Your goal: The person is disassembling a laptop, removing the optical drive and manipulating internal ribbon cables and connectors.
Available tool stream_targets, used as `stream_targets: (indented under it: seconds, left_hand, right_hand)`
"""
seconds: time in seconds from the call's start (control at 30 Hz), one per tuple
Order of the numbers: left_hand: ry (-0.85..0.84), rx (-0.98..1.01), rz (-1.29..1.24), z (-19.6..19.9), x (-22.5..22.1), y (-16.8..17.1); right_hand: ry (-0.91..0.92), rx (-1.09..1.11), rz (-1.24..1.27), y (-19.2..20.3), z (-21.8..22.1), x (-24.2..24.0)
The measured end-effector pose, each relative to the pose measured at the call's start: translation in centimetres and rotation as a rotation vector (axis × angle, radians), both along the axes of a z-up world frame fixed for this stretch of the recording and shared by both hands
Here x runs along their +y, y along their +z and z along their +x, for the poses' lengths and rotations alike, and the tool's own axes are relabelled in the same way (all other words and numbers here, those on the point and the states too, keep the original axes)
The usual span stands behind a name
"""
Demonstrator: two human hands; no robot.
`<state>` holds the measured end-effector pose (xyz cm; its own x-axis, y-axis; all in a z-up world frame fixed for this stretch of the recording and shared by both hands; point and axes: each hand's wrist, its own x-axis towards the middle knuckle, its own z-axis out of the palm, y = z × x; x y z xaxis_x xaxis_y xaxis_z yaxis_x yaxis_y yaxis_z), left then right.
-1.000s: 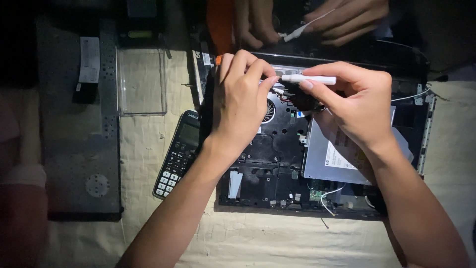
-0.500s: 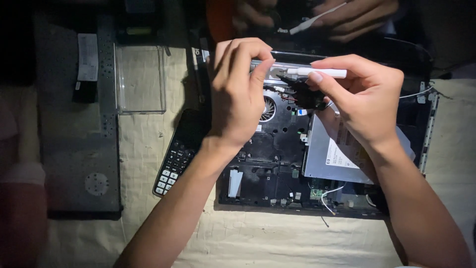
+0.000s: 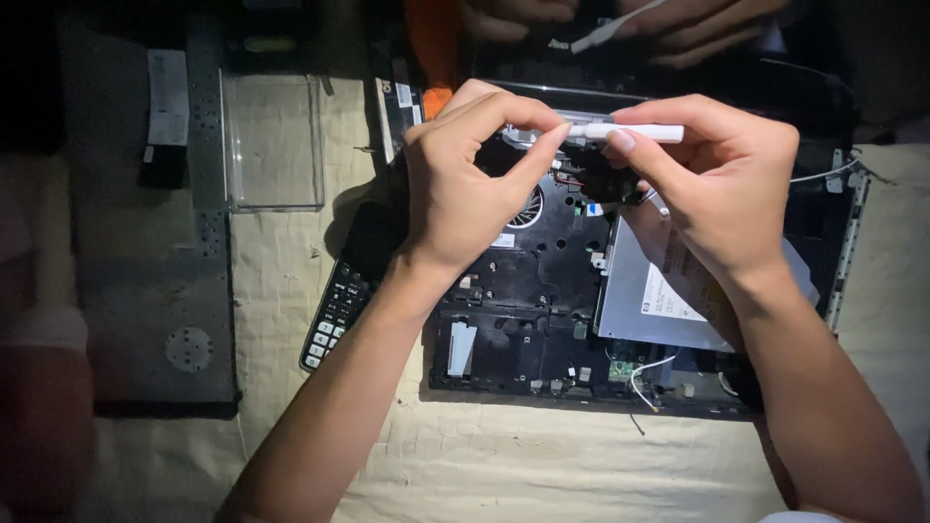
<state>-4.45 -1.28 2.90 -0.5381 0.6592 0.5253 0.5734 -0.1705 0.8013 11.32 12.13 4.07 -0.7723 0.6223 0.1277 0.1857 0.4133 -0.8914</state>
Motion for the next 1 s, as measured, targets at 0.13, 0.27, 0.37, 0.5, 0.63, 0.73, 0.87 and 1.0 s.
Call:
stream_targets:
  seconds: [0.13,0.27,0.37,0.5,0.63,0.73,0.87,1.0]
  left_hand:
    - [0.000,0.014,0.009,-0.01,0.02,-0.04]
    - [0.079,-0.027,-0.066,-0.05,0.04,-0.10]
    - [0.058,0.000,-0.023,-0.11,-0.06,-0.18]
    - [0.006,-0.061,-0.063,0.00,-0.36,0.22]
    - [-0.013,-0.060,-0.073,-0.17,-0.34,0.24]
    - [0.001,-0.012,-0.080,-0.21,-0.17,0.08]
    - [0.011,-0.018,-0.068,-0.07,-0.19,-0.45]
    - [0.020,0.007,-0.073,-0.01,-0.25,-0.45]
  right_hand:
    - [0.015,0.005,-0.001,-0.21,0.04,0.00]
    - [-0.007,-0.018,-0.008,-0.12,-0.02,-0.05]
    - [0.003,-0.004,-0.013,0.04,-0.06,-0.18]
    - [0.011,0.002,0.003,-0.09,0.11,-0.08]
    - [0.007,0.023,0.011,0.00,0.02,-0.08]
    - [0.006,0.055,0.028,0.19,0.14,-0.04]
    - [-0.020,0.091,0.014,0.21,0.43,-0.40]
    - [-0.035,0.111,0.037,-0.41,0.84,-0.07]
